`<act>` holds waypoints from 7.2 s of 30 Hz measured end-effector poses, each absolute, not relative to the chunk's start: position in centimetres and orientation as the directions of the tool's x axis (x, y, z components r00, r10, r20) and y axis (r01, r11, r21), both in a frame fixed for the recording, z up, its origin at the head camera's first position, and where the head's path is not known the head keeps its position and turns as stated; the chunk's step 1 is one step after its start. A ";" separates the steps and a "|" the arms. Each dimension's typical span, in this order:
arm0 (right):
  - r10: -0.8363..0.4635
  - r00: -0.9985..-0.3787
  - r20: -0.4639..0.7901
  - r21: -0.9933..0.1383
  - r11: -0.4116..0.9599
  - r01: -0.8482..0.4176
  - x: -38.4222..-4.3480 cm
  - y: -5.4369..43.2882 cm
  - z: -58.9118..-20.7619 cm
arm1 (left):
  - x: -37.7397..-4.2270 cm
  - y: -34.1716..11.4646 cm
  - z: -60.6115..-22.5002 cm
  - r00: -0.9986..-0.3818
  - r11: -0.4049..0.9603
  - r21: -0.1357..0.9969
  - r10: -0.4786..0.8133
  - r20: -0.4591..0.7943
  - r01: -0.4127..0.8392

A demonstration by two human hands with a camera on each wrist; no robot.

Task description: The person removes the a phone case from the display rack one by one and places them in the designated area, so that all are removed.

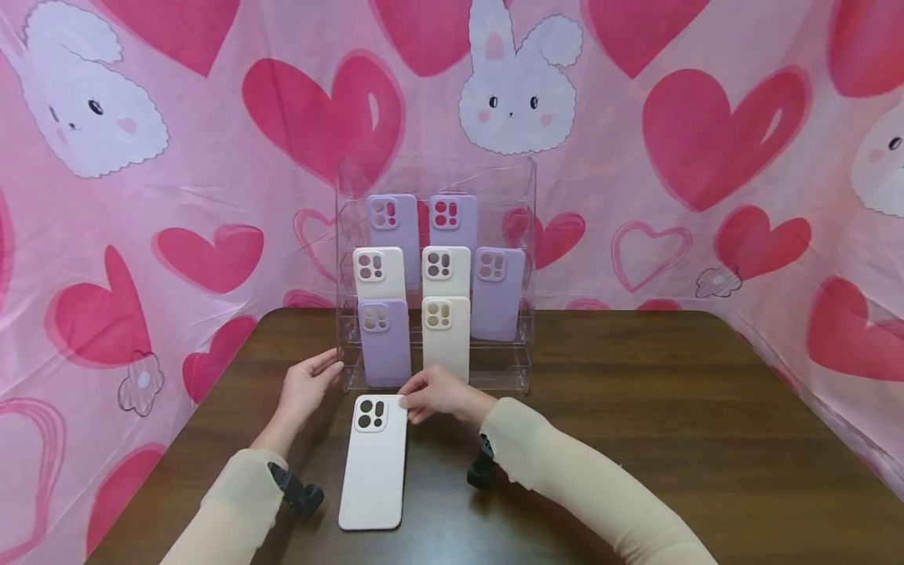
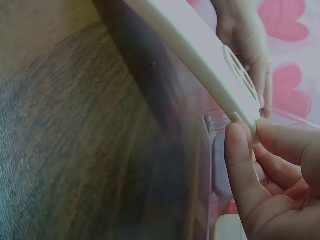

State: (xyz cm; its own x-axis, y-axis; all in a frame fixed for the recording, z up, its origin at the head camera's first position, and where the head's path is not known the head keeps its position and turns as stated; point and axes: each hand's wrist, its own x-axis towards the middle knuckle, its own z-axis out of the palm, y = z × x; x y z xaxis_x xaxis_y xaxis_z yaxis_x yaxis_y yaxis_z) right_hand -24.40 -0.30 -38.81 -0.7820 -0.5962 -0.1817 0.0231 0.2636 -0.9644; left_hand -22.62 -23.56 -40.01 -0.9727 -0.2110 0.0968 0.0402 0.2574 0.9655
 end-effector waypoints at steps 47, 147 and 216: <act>-0.622 -0.756 -0.205 -0.947 0.320 -0.006 -24.1 -0.8 -40.0 | -22.5 -23.5 -39.9 -0.973 0.264 0.964 -0.215 0.087 0.027; -0.309 -0.931 0.194 -0.929 0.246 -0.275 -29.5 7.5 -31.4 | -23.0 -23.8 -40.3 -0.976 0.243 0.969 -0.200 0.090 0.040; -0.411 -0.909 0.073 -0.970 0.181 -0.160 -26.7 10.0 -34.1 | -22.7 -23.7 -40.2 -0.976 0.261 0.965 -0.202 0.080 0.025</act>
State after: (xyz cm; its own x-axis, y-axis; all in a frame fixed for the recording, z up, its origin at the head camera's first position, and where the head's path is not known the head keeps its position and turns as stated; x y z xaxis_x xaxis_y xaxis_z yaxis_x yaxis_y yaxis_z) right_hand -26.71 9.98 -34.06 -0.9087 -0.4111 0.0728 -0.1598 0.1814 -0.9703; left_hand -22.67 -23.70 -40.21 -0.9760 -0.2022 0.0802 0.0251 0.2615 0.9649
